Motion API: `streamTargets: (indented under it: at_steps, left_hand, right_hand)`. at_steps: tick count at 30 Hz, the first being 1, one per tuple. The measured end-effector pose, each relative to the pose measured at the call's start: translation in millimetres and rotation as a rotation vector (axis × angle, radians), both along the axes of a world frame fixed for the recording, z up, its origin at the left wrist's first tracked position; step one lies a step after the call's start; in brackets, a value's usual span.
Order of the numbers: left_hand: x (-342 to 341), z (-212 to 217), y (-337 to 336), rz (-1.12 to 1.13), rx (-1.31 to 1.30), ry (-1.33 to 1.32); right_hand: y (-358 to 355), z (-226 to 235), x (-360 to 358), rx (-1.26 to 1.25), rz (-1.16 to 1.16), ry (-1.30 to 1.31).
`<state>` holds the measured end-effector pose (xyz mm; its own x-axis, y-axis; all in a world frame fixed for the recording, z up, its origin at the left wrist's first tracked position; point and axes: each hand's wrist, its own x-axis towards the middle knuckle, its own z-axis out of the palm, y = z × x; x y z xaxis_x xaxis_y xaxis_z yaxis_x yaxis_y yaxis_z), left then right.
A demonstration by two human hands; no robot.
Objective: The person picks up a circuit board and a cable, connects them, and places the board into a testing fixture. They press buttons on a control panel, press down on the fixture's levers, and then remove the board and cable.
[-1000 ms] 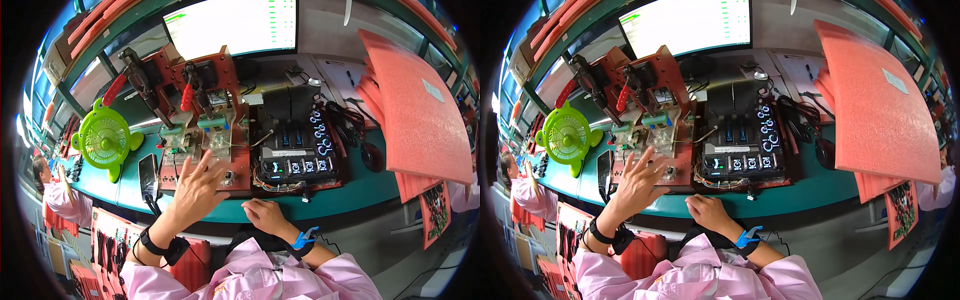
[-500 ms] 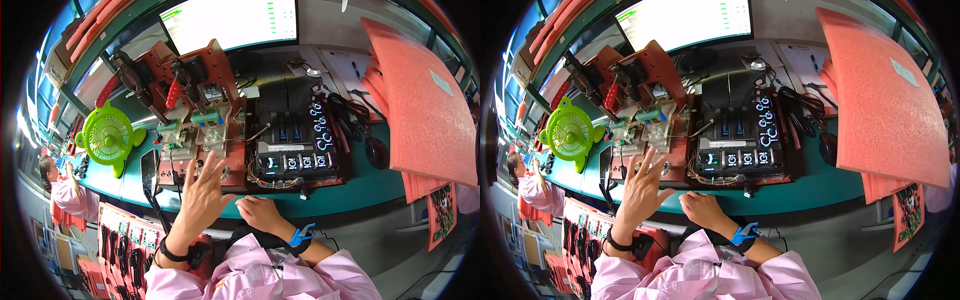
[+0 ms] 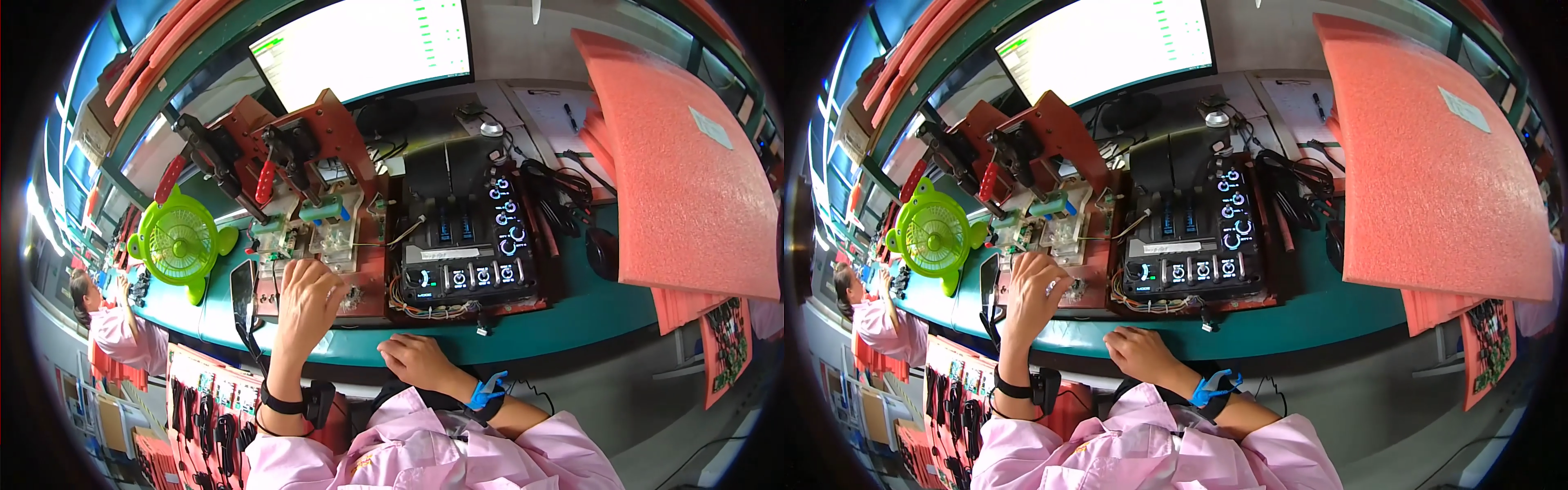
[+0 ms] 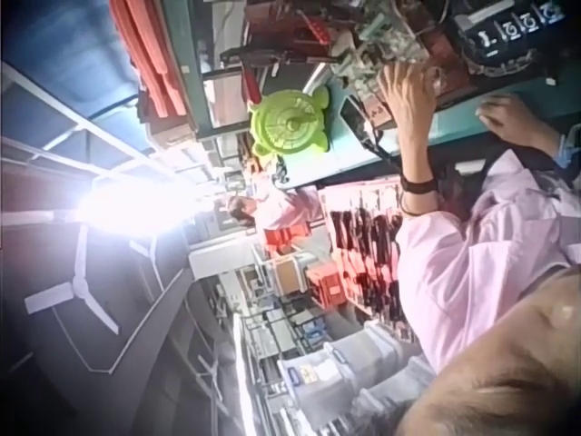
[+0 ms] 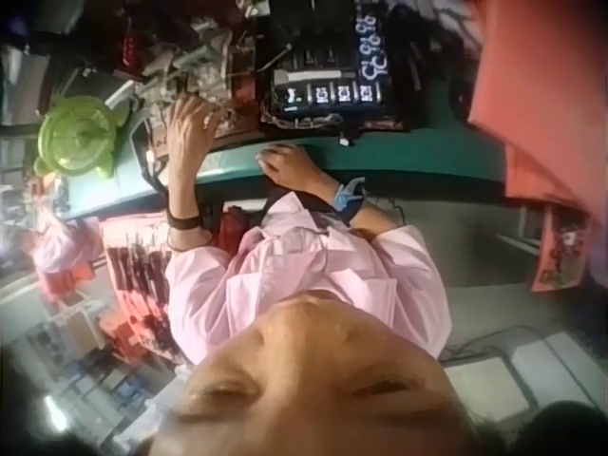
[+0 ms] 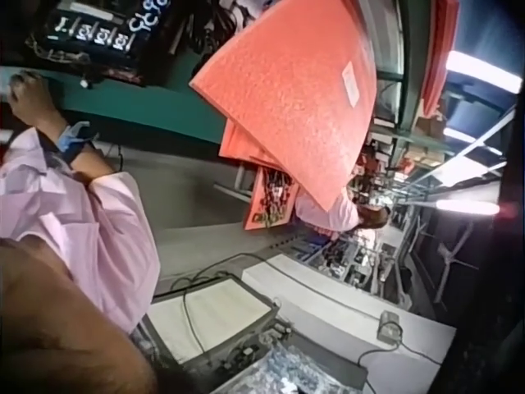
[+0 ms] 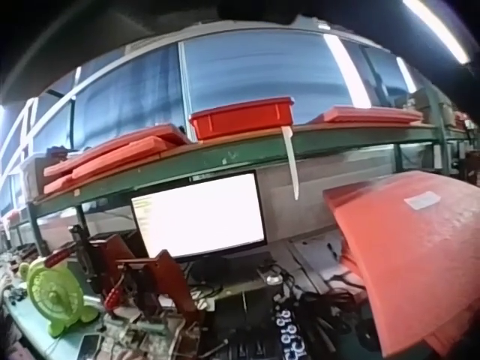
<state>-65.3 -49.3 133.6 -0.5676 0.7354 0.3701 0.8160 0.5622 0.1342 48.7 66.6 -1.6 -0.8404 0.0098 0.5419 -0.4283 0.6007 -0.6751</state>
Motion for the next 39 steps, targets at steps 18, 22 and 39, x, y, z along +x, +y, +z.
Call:
streamTargets:
  at_steps: [18, 22, 39]
  left_hand:
    - [-0.3, -10.3, 3.7, -0.058, 0.073, 0.129]
    - [-5.0, -6.9, 2.9, -0.055, 0.064, 0.085]
    - [26.2, -32.3, -7.6, -0.113, 0.470, 0.099]
  right_hand:
    - [3.9, 1.7, -3.2, 0.030, 0.001, -0.046]
    - [0.7, -0.2, -2.9, -0.006, -0.019, 0.016]
    - [16.3, 16.6, 8.2, 0.167, -0.015, -0.116]
